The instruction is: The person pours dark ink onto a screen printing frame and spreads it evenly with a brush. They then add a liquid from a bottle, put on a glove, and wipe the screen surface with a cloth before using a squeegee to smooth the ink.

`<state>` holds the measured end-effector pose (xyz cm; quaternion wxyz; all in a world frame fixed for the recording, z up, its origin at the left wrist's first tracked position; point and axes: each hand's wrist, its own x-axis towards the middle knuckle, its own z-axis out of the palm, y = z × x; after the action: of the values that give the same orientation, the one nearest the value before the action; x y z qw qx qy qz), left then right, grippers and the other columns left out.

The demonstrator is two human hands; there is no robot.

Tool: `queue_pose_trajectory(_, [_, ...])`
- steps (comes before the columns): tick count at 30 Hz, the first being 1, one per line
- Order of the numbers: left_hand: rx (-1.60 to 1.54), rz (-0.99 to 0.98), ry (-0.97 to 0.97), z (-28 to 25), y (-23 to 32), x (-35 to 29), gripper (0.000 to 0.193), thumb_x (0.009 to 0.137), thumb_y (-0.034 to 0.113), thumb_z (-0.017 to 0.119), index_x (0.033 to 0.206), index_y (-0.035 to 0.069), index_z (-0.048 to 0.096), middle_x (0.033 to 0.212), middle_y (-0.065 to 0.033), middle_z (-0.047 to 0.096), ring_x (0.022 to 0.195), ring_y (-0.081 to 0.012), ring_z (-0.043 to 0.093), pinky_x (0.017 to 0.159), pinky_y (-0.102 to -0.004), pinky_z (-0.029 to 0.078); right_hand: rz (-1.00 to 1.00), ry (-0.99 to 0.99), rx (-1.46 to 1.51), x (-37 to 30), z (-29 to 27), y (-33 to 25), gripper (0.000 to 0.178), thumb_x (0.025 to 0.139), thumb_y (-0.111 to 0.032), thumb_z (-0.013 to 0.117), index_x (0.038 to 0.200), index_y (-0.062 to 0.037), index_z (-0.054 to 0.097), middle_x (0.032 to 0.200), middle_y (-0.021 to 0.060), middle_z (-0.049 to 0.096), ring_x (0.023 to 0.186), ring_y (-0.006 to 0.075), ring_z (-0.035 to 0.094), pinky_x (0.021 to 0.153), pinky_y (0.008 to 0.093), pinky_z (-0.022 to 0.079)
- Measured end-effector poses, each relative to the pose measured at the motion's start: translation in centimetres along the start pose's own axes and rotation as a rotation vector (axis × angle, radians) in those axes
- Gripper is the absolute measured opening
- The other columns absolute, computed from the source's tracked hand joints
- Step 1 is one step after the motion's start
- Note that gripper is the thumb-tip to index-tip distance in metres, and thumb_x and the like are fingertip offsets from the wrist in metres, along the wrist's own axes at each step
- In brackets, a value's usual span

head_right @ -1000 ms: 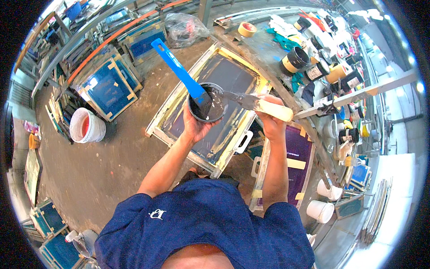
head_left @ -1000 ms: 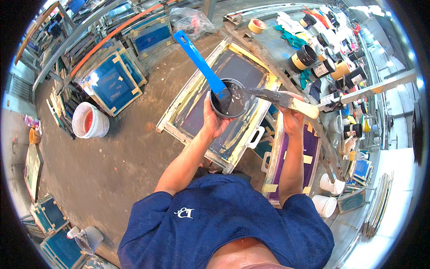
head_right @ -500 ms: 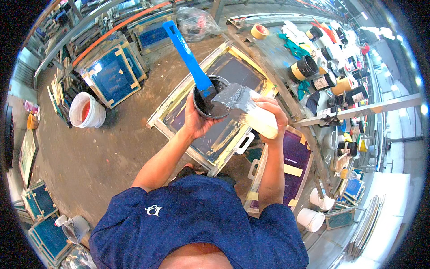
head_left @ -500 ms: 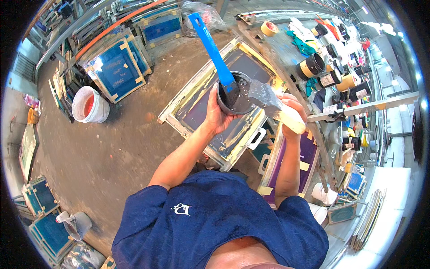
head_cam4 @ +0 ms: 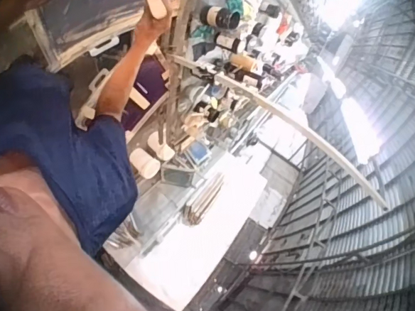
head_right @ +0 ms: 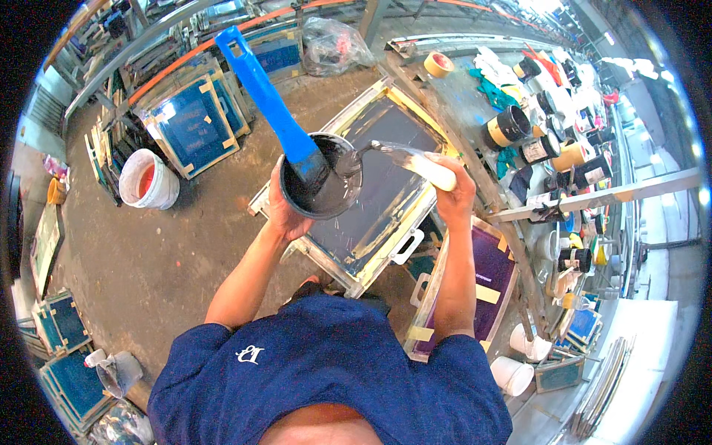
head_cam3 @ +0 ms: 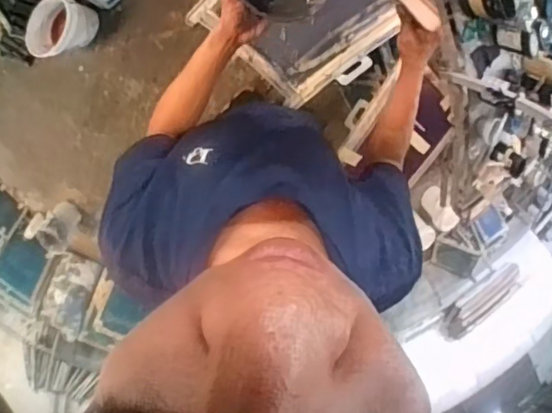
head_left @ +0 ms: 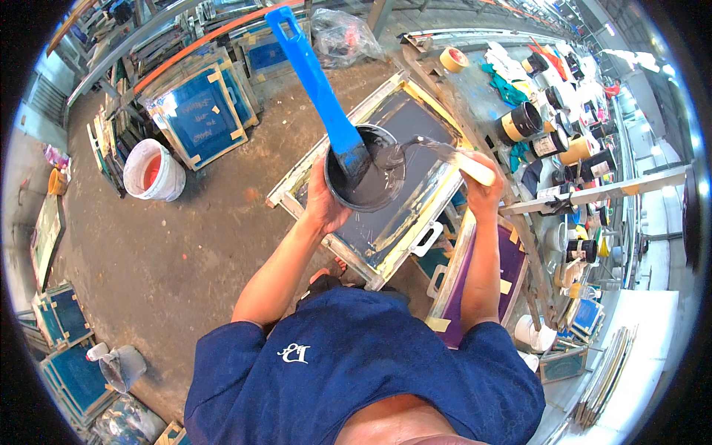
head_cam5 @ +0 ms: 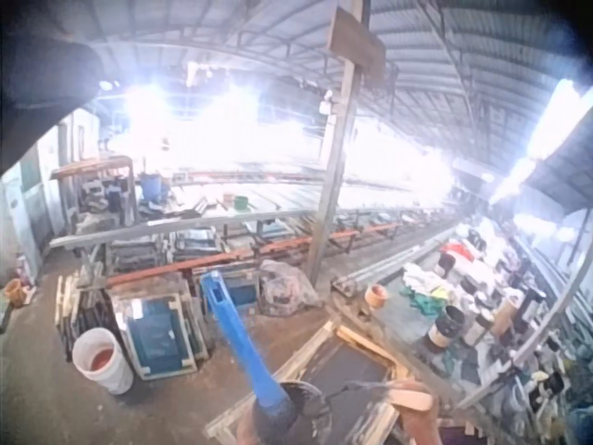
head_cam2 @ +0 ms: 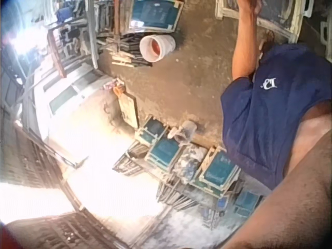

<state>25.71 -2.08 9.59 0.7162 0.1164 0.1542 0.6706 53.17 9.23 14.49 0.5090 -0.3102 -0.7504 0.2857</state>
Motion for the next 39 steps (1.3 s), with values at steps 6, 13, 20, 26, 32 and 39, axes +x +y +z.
queue_pose_trajectory(6, [-0.011, -0.106, 0.006, -1.6, -1.2, 1.1, 0.085, 0.086, 0.078, 0.039, 0.145, 0.017, 0.042, 0.142, -0.0102, 0.051, 0.121, -0.0306, 0.057, 0.094, -0.0526, 0.051, 0.066, 0.206, 0.543, -0.8, 3.0, -0.6, 0.038, 0.084, -0.003, 0.074, 0.120, -0.0052, 0.061, 0.116, 0.0075, 0.066, 0.109, 0.0194, 0.060, 0.101, 0.0368, 0.043])
queue_pose_trajectory(13, [-0.076, -0.174, -0.021, -1.5, -2.6, 3.5, 0.089, 0.084, 0.082, 0.035, 0.141, 0.015, 0.044, 0.134, -0.0139, 0.056, 0.106, -0.0340, 0.062, 0.082, -0.0486, 0.056, -0.022, 0.202, 0.606, -1.7, 3.8, -2.3, 0.044, 0.084, -0.001, 0.073, 0.124, -0.0068, 0.055, 0.121, 0.0122, 0.062, 0.115, 0.0258, 0.057, 0.106, 0.0428, 0.038])
queue_pose_trajectory(20, [-0.138, -0.231, -0.049, 0.7, -3.2, 3.9, 0.090, 0.084, 0.083, 0.032, 0.140, 0.014, 0.044, 0.131, -0.0145, 0.056, 0.102, -0.0336, 0.063, 0.078, -0.0457, 0.057, -0.266, 0.124, 0.270, -2.4, 4.0, -2.2, 0.039, 0.088, -0.005, 0.068, 0.123, -0.0079, 0.051, 0.120, 0.0158, 0.061, 0.114, 0.0303, 0.057, 0.103, 0.0476, 0.041])
queue_pose_trajectory(26, [-0.167, -0.246, -0.136, 0.8, -2.7, 3.2, 0.089, 0.084, 0.082, 0.035, 0.140, 0.013, 0.045, 0.128, -0.0179, 0.057, 0.098, -0.0381, 0.063, 0.078, -0.0494, 0.055, -0.398, 0.054, 0.019, -1.3, 4.1, -2.0, 0.027, 0.088, -0.009, 0.068, 0.113, -0.0048, 0.056, 0.116, 0.0200, 0.064, 0.111, 0.0324, 0.061, 0.101, 0.0462, 0.044])
queue_pose_trajectory(32, [-0.147, -0.184, -0.080, 1.3, 0.0, 0.6, 0.089, 0.084, 0.080, 0.036, 0.142, 0.013, 0.042, 0.134, -0.0170, 0.054, 0.105, -0.0393, 0.061, 0.082, -0.0527, 0.054, -0.368, -0.001, -0.262, -0.3, 3.0, -0.1, 0.031, 0.084, -0.008, 0.070, 0.112, -0.0037, 0.059, 0.115, 0.0197, 0.066, 0.109, 0.0323, 0.063, 0.098, 0.0435, 0.047])
queue_pose_trajectory(39, [0.022, 0.083, 0.119, -0.3, 5.6, -3.6, 0.085, 0.086, 0.074, 0.045, 0.146, 0.015, 0.040, 0.143, -0.0107, 0.050, 0.126, -0.0327, 0.052, 0.105, -0.0573, 0.041, 0.052, -0.264, -0.469, -1.9, 6.0, 4.7, 0.028, 0.080, -0.004, 0.068, 0.107, -0.0102, 0.068, 0.100, 0.0114, 0.070, 0.097, 0.0315, 0.065, 0.085, 0.0392, 0.051])
